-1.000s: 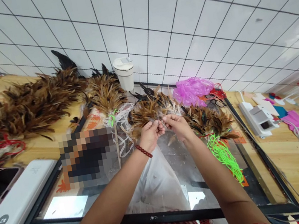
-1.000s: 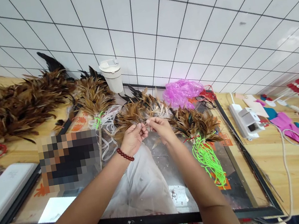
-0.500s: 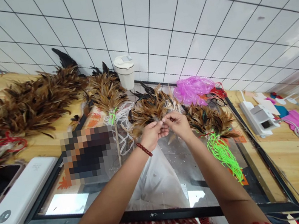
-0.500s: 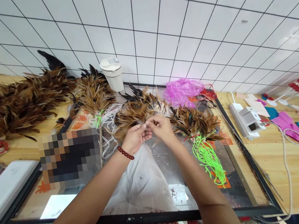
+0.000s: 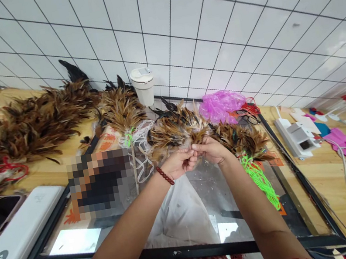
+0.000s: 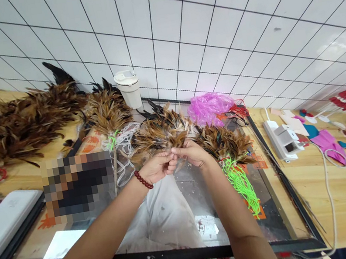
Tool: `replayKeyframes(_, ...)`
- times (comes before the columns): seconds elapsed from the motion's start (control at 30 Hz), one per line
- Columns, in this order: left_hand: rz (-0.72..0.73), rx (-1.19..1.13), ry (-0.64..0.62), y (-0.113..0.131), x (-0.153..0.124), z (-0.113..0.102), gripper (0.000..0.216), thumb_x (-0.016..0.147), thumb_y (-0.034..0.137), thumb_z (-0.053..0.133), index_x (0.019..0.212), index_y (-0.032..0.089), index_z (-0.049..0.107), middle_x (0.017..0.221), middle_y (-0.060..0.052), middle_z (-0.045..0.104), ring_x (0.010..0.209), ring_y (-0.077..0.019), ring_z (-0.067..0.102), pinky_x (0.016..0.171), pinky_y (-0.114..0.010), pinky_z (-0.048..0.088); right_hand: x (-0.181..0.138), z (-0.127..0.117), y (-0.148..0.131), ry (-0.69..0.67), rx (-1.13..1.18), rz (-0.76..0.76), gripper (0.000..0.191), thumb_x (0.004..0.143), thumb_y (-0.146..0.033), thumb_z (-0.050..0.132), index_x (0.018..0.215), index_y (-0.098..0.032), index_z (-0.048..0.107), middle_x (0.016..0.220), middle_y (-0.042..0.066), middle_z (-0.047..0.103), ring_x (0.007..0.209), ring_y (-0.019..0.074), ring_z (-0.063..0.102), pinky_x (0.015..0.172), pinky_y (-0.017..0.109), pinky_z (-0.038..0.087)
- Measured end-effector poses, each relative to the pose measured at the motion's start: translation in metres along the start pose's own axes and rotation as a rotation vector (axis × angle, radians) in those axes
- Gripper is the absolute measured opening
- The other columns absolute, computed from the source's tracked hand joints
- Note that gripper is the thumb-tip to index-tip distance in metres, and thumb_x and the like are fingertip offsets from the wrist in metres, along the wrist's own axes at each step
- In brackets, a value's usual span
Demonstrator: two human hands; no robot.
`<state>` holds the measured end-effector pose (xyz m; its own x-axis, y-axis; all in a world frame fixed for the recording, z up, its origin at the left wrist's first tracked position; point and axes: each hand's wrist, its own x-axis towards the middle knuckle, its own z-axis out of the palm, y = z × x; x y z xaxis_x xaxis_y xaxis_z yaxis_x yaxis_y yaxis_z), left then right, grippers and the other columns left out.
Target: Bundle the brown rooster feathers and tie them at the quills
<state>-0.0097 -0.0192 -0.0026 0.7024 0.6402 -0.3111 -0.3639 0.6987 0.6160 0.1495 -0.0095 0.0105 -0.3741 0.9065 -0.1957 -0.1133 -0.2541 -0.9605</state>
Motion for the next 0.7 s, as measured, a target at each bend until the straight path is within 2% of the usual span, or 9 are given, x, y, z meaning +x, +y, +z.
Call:
replayKeyframes(0.1,0.2,0.053,0.124,-0.002,0.001,0.005,0.028,0.066,0.033,0.078,0.074,0.011,0.061,0.061,0.0,0.056,0.051,-0.0069,0.053,0.049,-0.019,0.044,0.005,0.004,-0.001,0.192,0.008,-0.107,0.038,0.058,-0.046,0.081,0.052,-0.016,0.058,0.048,-0.002,0.054,0.045,0.0079,0.044,0.049,0.024,0.036)
replayKeyframes(0.17,0.335,0.047,0.2,-0.003,0.002,0.008,0.036,0.06,0.03,0.082,0.085,0.013,0.062,0.069,-0.001,0.061,0.056,-0.0086,0.058,0.055,-0.022,0.048,0.01,0.008,0.001,0.317,0.062,-0.168,0.039,0.057,-0.047,0.08,0.051,-0.017,0.056,0.047,-0.004,0.05,0.044,0.0073,0.041,0.047,0.024,0.034)
replayKeyframes(0.23,0.415,0.042,0.24,-0.003,0.003,0.011,0.05,0.055,0.025,0.085,0.097,0.015,0.061,0.073,0.0,0.063,0.059,-0.0098,0.06,0.055,-0.023,0.049,0.015,0.013,0.006,0.379,0.097,-0.198,0.039,0.058,-0.048,0.079,0.052,-0.017,0.056,0.048,-0.003,0.05,0.045,0.008,0.042,0.047,0.024,0.034)
replayKeyframes(0.3,0.465,0.047,0.286,-0.003,0.004,0.012,0.052,0.055,0.027,0.084,0.1,0.015,0.061,0.07,0.001,0.063,0.056,-0.0099,0.059,0.051,-0.022,0.047,0.018,0.017,0.012,0.395,0.078,-0.226,0.038,0.061,-0.047,0.077,0.053,-0.017,0.056,0.05,-0.003,0.052,0.047,0.0089,0.044,0.048,0.025,0.035)
replayKeyframes(0.43,0.531,0.063,0.403,-0.001,0.006,0.007,0.035,0.058,0.03,0.081,0.083,0.011,0.065,0.063,-0.002,0.065,0.052,-0.0087,0.057,0.049,-0.021,0.045,0.019,0.025,0.018,0.386,0.007,-0.259,0.036,0.066,-0.046,0.074,0.053,-0.017,0.056,0.052,-0.002,0.054,0.049,0.0093,0.046,0.051,0.025,0.037)
replayKeyframes(0.6,0.581,0.059,0.494,0.003,0.008,-0.003,0.028,0.056,0.027,0.082,0.07,0.01,0.065,0.054,-0.001,0.062,0.047,-0.0082,0.054,0.046,-0.02,0.042,0.01,0.03,0.007,0.343,-0.129,-0.298,0.024,0.066,-0.04,0.075,0.069,-0.018,0.065,0.062,-0.001,0.061,0.052,0.0108,0.052,0.054,0.026,0.044)
replayKeyframes(0.7,0.623,-0.022,0.506,0.004,0.009,-0.002,0.031,0.053,0.026,0.084,0.073,0.011,0.066,0.054,0.001,0.061,0.047,-0.0077,0.054,0.048,-0.021,0.043,0.007,0.032,0.0,0.342,-0.158,-0.344,0.023,0.064,-0.036,0.077,0.076,-0.019,0.067,0.067,0.0,0.064,0.055,0.0117,0.057,0.059,0.028,0.049)
